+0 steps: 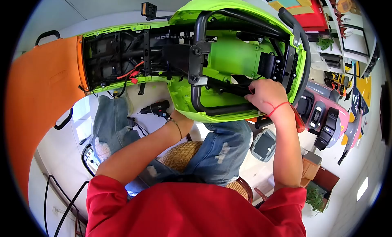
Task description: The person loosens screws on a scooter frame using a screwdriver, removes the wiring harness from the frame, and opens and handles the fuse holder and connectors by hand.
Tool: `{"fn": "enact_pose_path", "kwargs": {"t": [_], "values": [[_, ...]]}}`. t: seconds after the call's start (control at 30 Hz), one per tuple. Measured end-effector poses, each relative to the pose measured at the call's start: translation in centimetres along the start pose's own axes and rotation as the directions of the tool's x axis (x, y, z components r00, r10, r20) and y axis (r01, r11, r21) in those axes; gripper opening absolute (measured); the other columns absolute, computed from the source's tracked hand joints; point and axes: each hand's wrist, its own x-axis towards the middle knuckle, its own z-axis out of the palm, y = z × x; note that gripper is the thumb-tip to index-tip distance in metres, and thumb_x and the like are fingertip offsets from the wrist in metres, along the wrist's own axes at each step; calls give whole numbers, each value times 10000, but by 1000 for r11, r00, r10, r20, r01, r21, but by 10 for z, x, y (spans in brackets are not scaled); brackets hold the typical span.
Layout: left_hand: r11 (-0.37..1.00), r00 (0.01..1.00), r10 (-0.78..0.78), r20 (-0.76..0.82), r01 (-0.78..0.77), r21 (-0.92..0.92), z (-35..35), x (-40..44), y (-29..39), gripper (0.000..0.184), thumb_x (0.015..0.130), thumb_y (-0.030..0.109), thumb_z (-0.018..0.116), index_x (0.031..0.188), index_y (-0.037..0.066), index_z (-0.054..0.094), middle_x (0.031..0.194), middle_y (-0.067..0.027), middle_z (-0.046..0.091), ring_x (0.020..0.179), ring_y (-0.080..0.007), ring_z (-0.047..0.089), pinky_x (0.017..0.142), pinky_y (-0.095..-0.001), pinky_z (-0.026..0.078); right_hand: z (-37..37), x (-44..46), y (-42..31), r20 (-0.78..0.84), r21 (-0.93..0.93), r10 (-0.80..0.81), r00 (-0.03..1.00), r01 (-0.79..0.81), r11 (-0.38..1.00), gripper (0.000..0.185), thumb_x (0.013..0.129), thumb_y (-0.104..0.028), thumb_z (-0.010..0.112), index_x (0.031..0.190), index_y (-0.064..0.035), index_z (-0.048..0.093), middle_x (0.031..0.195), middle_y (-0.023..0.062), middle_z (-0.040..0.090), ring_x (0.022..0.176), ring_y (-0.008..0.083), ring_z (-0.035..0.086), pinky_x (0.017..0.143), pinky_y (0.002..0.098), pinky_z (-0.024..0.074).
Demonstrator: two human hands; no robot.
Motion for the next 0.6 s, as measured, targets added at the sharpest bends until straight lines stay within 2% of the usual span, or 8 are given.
{"fn": "enact_pose_path", "kwargs": {"t": [0.1,0.17,0.2,0.23,0.27,0.37,0.57,0.6], "values": [[994,992,-83,97,90,-65,3,-1,-2,343,872,94,445,1189,87,574,1203,-98,589,1049,-284,587,894,-422,457,7,4,-1,-17,9,-12,1000,12,1000,234,752,-275,646,861,-74,698,782,154,665,763,329,640,738,415,495],[992,975,-128,179,126,23,16,-4,-5,342,859,110,472,1179,101,592,1205,-80,593,1065,-266,585,849,-376,462,2,-7,-3,-66,28,-36,997,38,999,210,778,-240,626,880,-66,685,781,152,662,761,342,633,729,417,497],[987,966,-159,206,150,59,20,-6,-5,342,850,121,489,1172,107,602,1205,-72,595,1079,-257,582,822,-359,459,-2,-13,-5,-199,78,-40,979,57,995,173,781,-207,616,857,-63,674,772,151,659,762,341,633,721,419,497],[988,973,-124,194,103,115,44,-18,-14,327,835,144,509,1136,96,626,1161,-80,612,1061,-262,578,822,-398,426,-6,-19,-10,-328,132,-38,944,85,988,137,785,-174,606,834,-60,663,762,150,656,762,341,633,713,421,496],[983,979,-90,181,59,171,69,-30,-23,317,819,166,528,1101,85,651,1116,-89,630,1043,-267,575,822,-438,392,-15,-27,-17,-344,168,-9,939,71,983,130,798,-168,600,846,-60,654,761,150,652,752,346,629,694,422,494],[964,971,-61,233,-3,266,91,-36,-28,279,803,187,555,1026,74,678,1047,-88,644,995,-259,569,833,-445,366,-42,-50,-34,-352,260,81,932,14,965,120,823,-167,608,861,-57,638,738,143,643,707,348,621,634,432,474],[974,923,-86,376,-1,226,69,-23,-23,279,788,186,576,1013,57,678,1021,-98,645,988,-259,565,847,-446,366,-26,-70,-39,-377,301,83,923,37,953,106,818,-168,623,858,-72,647,683,138,627,651,333,615,592,406,465],[974,928,-81,364,-3,225,68,-22,-24,282,784,181,578,1019,59,675,1024,-100,643,991,-262,564,847,-444,370,-24,-70,-34,-327,294,123,937,-23,956,98,814,-166,628,852,-78,651,663,136,621,634,330,611,582,405,462]]}}
